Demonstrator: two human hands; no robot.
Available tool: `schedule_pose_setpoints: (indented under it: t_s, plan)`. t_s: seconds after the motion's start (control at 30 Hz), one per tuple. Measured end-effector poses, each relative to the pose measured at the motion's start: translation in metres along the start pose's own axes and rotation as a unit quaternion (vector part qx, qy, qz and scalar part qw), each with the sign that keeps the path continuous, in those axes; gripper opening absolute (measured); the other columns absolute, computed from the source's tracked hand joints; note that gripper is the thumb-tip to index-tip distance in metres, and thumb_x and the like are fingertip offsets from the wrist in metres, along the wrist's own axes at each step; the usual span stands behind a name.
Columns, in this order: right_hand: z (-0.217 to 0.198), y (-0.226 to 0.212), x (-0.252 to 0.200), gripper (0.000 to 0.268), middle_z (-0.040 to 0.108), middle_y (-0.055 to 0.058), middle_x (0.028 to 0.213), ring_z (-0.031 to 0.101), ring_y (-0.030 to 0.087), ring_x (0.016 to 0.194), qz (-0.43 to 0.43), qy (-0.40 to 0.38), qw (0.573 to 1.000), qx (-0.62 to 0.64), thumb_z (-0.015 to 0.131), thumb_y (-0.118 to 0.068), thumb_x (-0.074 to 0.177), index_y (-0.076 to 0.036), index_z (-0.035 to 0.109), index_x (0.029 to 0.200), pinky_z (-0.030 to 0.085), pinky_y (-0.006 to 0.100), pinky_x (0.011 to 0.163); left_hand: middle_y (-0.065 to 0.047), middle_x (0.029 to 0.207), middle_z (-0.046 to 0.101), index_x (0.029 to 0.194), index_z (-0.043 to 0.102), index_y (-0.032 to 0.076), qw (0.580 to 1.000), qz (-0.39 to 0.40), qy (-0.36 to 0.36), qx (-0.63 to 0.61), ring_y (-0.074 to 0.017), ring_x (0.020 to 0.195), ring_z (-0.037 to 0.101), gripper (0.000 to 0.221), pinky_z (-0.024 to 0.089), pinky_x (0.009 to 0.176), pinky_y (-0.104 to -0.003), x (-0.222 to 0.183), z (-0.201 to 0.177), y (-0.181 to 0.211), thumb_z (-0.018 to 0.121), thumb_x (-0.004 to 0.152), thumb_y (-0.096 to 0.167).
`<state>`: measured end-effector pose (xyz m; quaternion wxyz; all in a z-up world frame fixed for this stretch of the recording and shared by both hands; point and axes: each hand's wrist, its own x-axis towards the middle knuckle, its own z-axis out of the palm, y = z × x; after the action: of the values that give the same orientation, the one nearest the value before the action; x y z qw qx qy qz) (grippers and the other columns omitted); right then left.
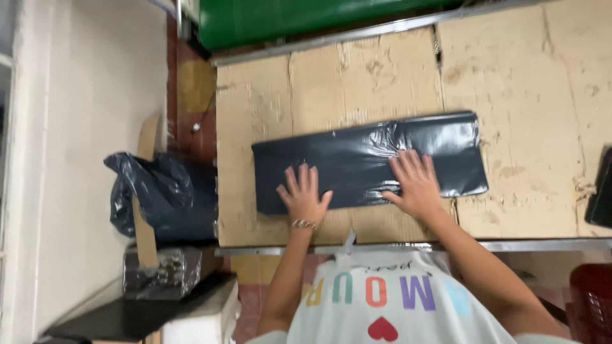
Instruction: Folding plastic bags and placing them into a storage crate
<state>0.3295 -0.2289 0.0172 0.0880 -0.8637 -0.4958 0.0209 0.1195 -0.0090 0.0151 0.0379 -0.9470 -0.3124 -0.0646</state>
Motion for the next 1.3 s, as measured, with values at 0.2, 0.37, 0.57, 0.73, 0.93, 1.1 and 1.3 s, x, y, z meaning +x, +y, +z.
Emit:
schedule_pose_setpoints:
  t_s: [0.2, 0.37, 0.57, 0.73, 0.93, 1.1, 1.3]
  plan:
    - [0.001, 0.023, 0.055, 0.080, 0.051, 0.023, 0.156, 0.039, 0.039, 0.151, 0.010, 0.145, 0.989, 0.025, 0.050, -0.064, 0.100, -0.004, 0.053, 0.152, 0.017, 0.055, 0.126, -0.012, 0.157, 0.048, 0.144, 0.056, 0.016, 0.999, 0.012, 0.037, -0.004, -0.0391, 0.151, 0.033, 0.068, 0.030, 0.108, -0.076, 0.074, -0.004, 0.025, 0.067, 0.088, 0.053]
    - [0.033, 0.004, 0.107, 0.078, 0.040, 0.016, 0.165, 0.027, 0.033, 0.157, -0.013, 0.096, 0.995, 0.025, 0.049, -0.057, 0.097, -0.011, 0.041, 0.159, 0.012, 0.056, 0.128, -0.005, 0.170, 0.027, 0.157, 0.038, 0.018, 0.984, 0.154, -0.058, -0.067, -0.0307, 0.159, 0.017, 0.079, 0.023, 0.118, -0.073, 0.117, 0.033, 0.074, 0.061, 0.089, 0.052]
    - [0.015, 0.080, 0.074, 0.088, 0.035, 0.016, 0.169, 0.023, 0.037, 0.159, 0.083, 0.078, 0.993, 0.003, 0.050, -0.064, 0.094, -0.013, 0.038, 0.164, 0.010, 0.063, 0.127, -0.014, 0.168, 0.027, 0.159, 0.035, 0.017, 0.997, 0.028, -0.064, -0.019, -0.0392, 0.156, 0.021, 0.091, 0.029, 0.112, -0.074, 0.092, 0.031, -0.041, 0.061, 0.086, 0.065]
    - [0.019, 0.098, 0.049, 0.094, 0.031, 0.026, 0.170, 0.019, 0.042, 0.160, 0.172, 0.085, 0.981, -0.003, 0.040, -0.067, 0.099, 0.002, 0.036, 0.163, 0.007, 0.063, 0.129, -0.015, 0.171, 0.020, 0.162, 0.028, 0.013, 0.991, 0.007, -0.102, -0.089, -0.0403, 0.157, 0.015, 0.098, 0.030, 0.110, -0.076, 0.017, 0.013, -0.097, 0.049, 0.090, 0.075]
    - [0.073, -0.069, 0.028, 0.082, 0.050, 0.021, 0.153, 0.046, 0.040, 0.144, -0.166, 0.181, 0.967, 0.059, 0.041, -0.065, 0.095, -0.004, 0.048, 0.149, 0.035, 0.058, 0.118, 0.004, 0.124, 0.065, 0.127, 0.066, 0.028, 0.931, 0.332, 0.147, 0.025, -0.0181, 0.117, 0.063, 0.031, 0.052, 0.078, -0.031, -0.020, 0.066, -0.102, 0.053, 0.100, 0.035]
    - [0.118, -0.132, -0.011, 0.054, 0.054, 0.030, 0.145, 0.047, 0.047, 0.140, -0.245, 0.146, 0.953, 0.104, 0.054, -0.023, 0.096, 0.008, 0.054, 0.140, 0.033, 0.059, 0.118, 0.001, 0.078, 0.066, 0.081, 0.060, 0.023, 0.872, 0.424, -0.234, -0.070, -0.0235, 0.077, 0.071, 0.014, 0.058, 0.063, -0.038, -0.036, 0.064, -0.053, 0.056, 0.083, 0.036]
    - [0.089, -0.089, -0.064, 0.028, 0.076, 0.000, 0.119, 0.067, 0.024, 0.122, -0.228, 0.062, 0.899, 0.368, 0.067, -0.036, 0.093, -0.018, 0.075, 0.113, 0.031, 0.055, 0.117, -0.001, 0.095, 0.074, 0.100, 0.074, 0.024, 0.775, 0.358, -0.328, -0.404, -0.0254, 0.099, 0.072, 0.026, 0.056, 0.089, -0.040, 0.063, 0.021, 0.020, 0.072, 0.091, 0.049]
